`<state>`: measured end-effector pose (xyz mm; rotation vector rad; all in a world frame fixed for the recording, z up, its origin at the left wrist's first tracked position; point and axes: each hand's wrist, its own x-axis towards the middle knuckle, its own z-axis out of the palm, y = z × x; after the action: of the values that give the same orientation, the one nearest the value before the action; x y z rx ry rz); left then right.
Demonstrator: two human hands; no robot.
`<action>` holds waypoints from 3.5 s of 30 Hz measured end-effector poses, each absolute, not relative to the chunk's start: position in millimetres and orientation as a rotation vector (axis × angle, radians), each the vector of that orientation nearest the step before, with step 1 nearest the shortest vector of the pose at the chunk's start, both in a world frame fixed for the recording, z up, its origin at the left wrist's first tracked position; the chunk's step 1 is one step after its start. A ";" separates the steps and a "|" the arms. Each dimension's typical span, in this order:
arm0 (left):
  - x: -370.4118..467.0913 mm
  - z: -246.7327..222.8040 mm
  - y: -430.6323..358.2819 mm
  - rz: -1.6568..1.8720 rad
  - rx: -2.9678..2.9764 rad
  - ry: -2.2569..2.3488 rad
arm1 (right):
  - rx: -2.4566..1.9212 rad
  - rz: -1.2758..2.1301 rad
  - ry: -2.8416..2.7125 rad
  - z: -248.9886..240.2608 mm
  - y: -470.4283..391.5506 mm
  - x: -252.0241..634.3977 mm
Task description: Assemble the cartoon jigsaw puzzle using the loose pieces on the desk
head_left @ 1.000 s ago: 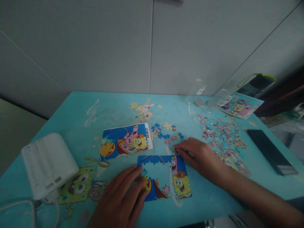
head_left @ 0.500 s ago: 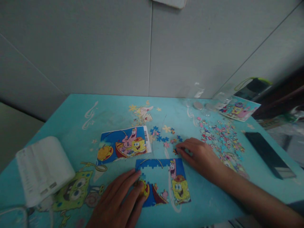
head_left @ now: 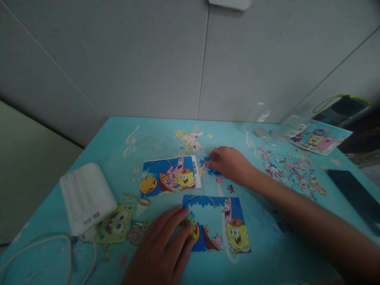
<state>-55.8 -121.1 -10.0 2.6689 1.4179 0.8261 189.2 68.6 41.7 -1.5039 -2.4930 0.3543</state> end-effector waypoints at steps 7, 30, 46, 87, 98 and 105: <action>-52.1 -6.7 -123.7 0.791 2.603 1.440 | -1.563 0.464 -2.497 35.9 83.0 182.0; -46.0 2.8 -124.5 0.726 2.405 1.458 | -1.036 1.143 -2.241 29.4 -44.2 178.5; -45.0 1.0 -124.4 0.781 2.398 1.460 | -1.020 1.078 -2.300 14.7 -44.5 171.8; -41.1 3.9 -125.0 0.749 2.432 1.510 | -0.697 0.706 -2.326 -1.5 -52.0 192.5; -43.9 -12.6 -117.2 0.892 2.592 1.475 | -0.767 0.781 -2.307 -7.2 -45.5 197.4; -44.2 -8.2 -118.1 0.850 2.602 1.480 | -0.844 0.783 -2.292 -5.2 -46.9 199.9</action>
<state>-44.2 -118.1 -8.2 2.6019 1.4802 0.8496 199.9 -46.9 -5.2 -0.8439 -2.2918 0.7833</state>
